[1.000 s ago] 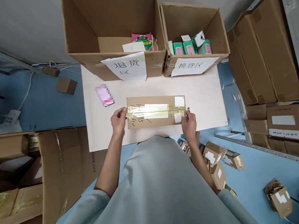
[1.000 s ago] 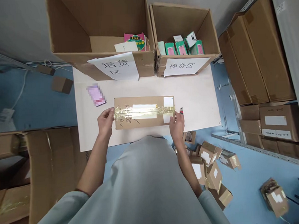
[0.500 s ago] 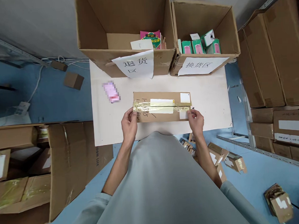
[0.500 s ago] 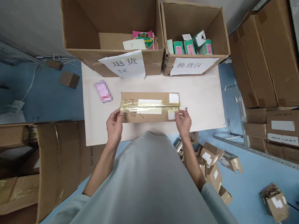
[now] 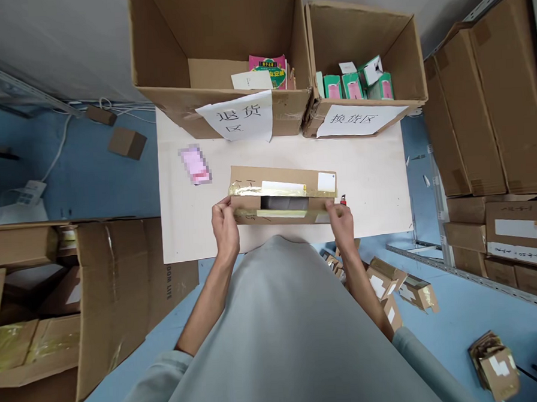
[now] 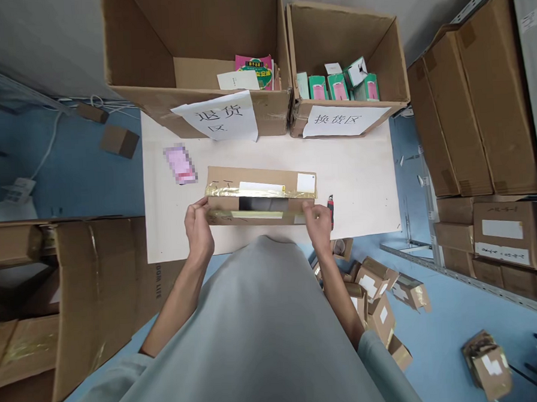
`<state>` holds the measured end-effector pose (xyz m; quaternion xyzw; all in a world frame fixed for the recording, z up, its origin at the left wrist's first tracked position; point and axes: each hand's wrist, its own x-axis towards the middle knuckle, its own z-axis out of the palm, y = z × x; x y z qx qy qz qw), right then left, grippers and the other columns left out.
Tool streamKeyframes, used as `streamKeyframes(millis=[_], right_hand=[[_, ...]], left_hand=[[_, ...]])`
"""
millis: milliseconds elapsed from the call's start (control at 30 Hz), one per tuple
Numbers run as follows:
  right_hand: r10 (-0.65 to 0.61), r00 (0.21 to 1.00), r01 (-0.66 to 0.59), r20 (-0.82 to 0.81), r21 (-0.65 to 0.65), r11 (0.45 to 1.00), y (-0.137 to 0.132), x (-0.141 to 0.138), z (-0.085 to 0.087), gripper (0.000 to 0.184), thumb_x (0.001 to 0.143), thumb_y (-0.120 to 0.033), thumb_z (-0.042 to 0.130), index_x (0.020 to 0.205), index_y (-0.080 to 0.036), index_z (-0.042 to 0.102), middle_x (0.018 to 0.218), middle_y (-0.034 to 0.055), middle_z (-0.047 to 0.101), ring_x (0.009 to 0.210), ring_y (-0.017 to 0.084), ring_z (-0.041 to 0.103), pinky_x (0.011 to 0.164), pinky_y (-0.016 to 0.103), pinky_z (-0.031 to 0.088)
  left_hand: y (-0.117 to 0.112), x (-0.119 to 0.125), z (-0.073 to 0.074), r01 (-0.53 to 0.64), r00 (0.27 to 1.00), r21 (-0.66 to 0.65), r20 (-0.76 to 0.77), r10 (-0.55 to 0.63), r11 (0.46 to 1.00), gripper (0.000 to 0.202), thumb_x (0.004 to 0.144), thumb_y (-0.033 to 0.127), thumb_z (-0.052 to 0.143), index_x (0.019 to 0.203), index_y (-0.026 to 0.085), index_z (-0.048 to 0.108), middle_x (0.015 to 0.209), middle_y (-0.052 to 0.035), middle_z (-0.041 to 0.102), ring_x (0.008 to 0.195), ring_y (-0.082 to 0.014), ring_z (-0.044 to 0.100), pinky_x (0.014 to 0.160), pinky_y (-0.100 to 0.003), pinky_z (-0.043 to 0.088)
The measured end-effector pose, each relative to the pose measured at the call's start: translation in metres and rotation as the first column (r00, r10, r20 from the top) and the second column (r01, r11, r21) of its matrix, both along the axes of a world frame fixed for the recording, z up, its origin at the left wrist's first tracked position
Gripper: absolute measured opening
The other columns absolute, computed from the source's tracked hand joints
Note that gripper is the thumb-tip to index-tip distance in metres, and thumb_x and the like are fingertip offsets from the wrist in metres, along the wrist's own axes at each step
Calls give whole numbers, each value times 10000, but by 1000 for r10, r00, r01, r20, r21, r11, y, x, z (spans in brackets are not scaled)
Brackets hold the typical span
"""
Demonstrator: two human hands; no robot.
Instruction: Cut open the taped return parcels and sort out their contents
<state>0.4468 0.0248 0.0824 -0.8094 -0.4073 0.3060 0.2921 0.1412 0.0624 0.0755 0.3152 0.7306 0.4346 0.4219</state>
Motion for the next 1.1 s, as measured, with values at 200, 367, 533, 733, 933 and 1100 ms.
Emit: streamKeyframes(millis=[200, 367, 533, 733, 933, 1100], right_hand=[[30, 984, -31, -175, -6, 999, 12, 9, 17, 639, 958, -873, 586, 880, -243, 658, 1021, 73, 758, 1090, 262, 705, 1031, 398, 579], [87, 933, -65, -348, 73, 995, 27, 46, 10, 784, 851, -868, 772, 1288, -219, 720, 1421, 157, 762, 1205, 293, 766, 1064, 451, 639], [463, 876, -438, -139, 174, 882, 53, 67, -6, 926, 928, -782, 790, 1688, -297, 581, 1894, 154, 374, 1629, 364, 545, 1272, 559, 550], [605, 780, -626, 161, 186, 757, 94, 84, -1, 613, 1132, -739, 512, 1425, -264, 765, 1586, 148, 719, 1493, 334, 655, 1289, 536, 523], [392, 920, -378, -20, 224, 898, 150, 70, -23, 731, 1034, -921, 516, 692, -280, 435, 691, -26, 494, 709, 169, 493, 672, 297, 469], [223, 967, -225, -123, 3, 974, 182, 54, -49, 653, 999, -770, 649, 631, -304, 379, 619, -66, 363, 659, 150, 405, 636, 289, 358]], left_hand=[[-6, -3, -3, 48, 999, 55, 11, -49, 997, 126, 924, 365, 572, 854, 259, 569, 1520, -92, 735, 1495, -314, 634, 1309, -464, 475], [-16, -23, -3, 198, 962, 150, 160, -221, 969, 359, 873, 372, 710, 1214, 259, 707, 1717, -142, 615, 1640, -351, 548, 1360, -533, 445], [-34, -50, 3, 470, 871, 100, 105, -479, 877, 893, 896, 466, 874, 1701, 315, 517, 1880, -122, 415, 1770, -367, 353, 1442, -585, 326], [-48, -56, -18, 563, 827, -7, -4, -563, 827, 1261, 860, 582, 971, 1861, 303, 257, 1921, -193, 284, 1763, -434, 343, 1397, -605, 409], [-55, -40, -45, 465, 862, 6, -231, -451, 885, 1270, 876, 534, 964, 1877, 301, 218, 1819, -216, 447, 1690, -413, 471, 1339, -593, 481], [-49, -32, -51, 436, 870, 62, -284, -403, 898, 1243, 933, 555, 912, 1885, 286, 160, 1808, -227, 489, 1642, -413, 537, 1289, -605, 528]])
